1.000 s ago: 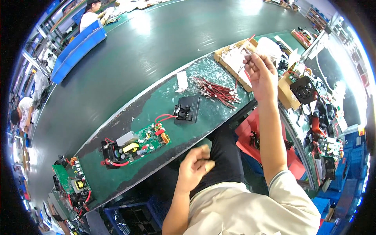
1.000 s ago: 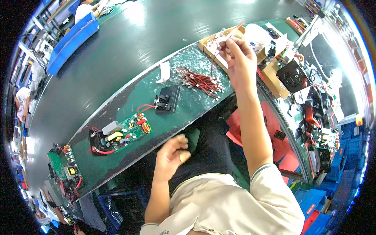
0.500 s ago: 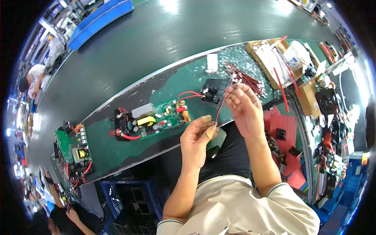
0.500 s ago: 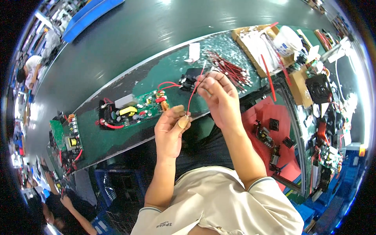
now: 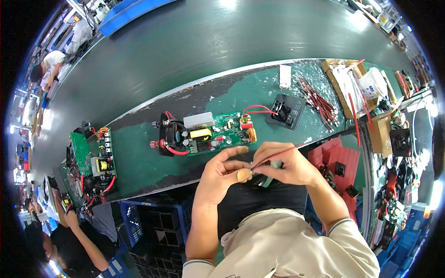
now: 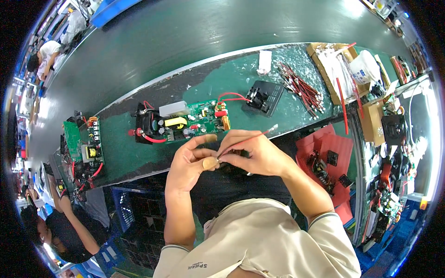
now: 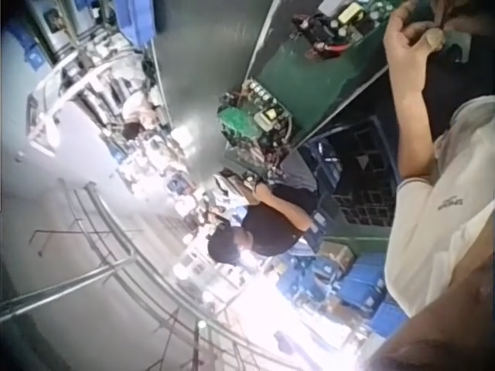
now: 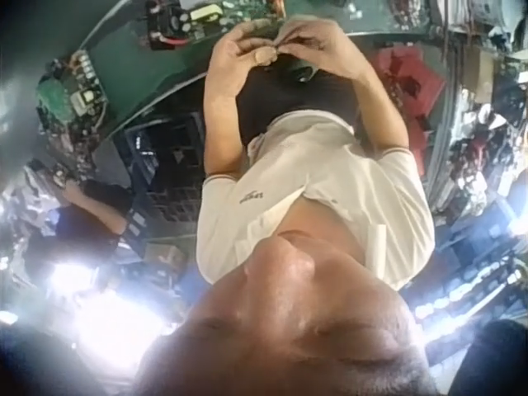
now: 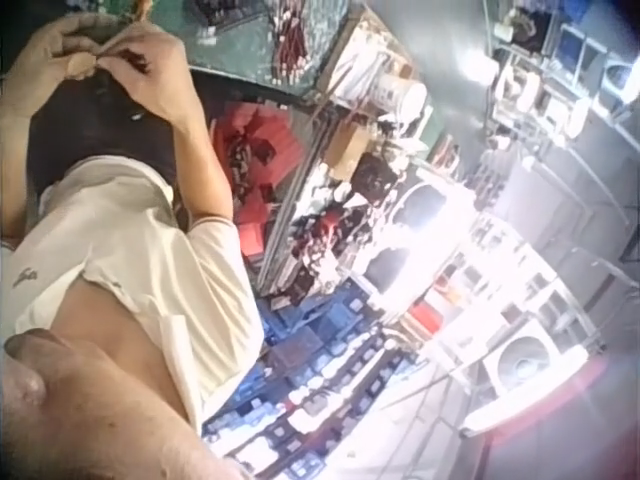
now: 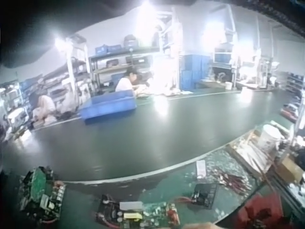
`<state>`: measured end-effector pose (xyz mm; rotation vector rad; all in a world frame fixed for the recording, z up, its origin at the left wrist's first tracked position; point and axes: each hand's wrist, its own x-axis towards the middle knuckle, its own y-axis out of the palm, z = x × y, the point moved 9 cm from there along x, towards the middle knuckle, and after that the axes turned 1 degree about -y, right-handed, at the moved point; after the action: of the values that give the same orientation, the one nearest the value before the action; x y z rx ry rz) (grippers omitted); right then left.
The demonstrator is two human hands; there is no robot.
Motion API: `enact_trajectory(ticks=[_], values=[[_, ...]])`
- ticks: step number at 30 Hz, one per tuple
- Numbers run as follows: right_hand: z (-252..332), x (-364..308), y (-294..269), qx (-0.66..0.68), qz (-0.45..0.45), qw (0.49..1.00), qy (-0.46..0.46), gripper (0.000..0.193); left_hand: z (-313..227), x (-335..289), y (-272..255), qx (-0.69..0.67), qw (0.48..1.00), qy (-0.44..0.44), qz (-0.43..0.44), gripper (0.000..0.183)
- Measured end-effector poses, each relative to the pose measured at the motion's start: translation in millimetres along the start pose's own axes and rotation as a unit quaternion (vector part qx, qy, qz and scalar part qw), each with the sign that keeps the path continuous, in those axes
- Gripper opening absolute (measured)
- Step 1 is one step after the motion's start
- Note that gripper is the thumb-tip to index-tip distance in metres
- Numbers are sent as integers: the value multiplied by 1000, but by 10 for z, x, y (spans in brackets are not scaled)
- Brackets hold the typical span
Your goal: Assembling electronic components and cooling fans onto printed circuit boards on a factory production line.
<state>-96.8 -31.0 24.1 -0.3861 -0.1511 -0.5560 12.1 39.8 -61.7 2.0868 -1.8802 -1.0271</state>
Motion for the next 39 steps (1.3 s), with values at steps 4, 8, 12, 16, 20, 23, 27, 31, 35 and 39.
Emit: enact_trajectory(ticks=[4, 8, 12, 16, 20, 23, 27, 31, 35, 39], values=[[48, 158, 53, 49, 16, 998, 35, 17, -120, -51, -35, 0, 999, -28, 31, 56], [81, 369, -25, 43, -12, 999, -13, 12, -418, -84, -158, 31, 999, 10, -4, 54], [22, 671, -79, -27, -72, 996, -38, 8, -867, -50, -349, 183, 955, 193, -134, 51], [-384, 888, -73, -116, -109, 987, 26, 7, -1281, -210, -69, 658, 654, 311, -205, 37], [-526, 937, 9, -103, -92, 990, 22, 9, -1113, -246, 84, 715, 637, 240, -160, 34], [-468, 857, -14, -88, -103, 991, -4, 9, -1096, -228, -5, 678, 653, 264, -210, 34], [-489, 758, 62, 60, -80, 990, 102, 7, -1170, -161, 21, 674, 628, 305, -241, 32], [-493, 714, 72, 115, -87, 986, 84, 9, -1173, -135, 37, 665, 623, 330, -246, 23], [-348, 739, -7, 31, -87, 995, 30, 12, -1148, -127, 53, 682, 613, 322, -235, 24], [-284, 798, -99, -93, -127, 987, -33, 14, -1197, -178, 80, 674, 632, 277, -263, 33]])
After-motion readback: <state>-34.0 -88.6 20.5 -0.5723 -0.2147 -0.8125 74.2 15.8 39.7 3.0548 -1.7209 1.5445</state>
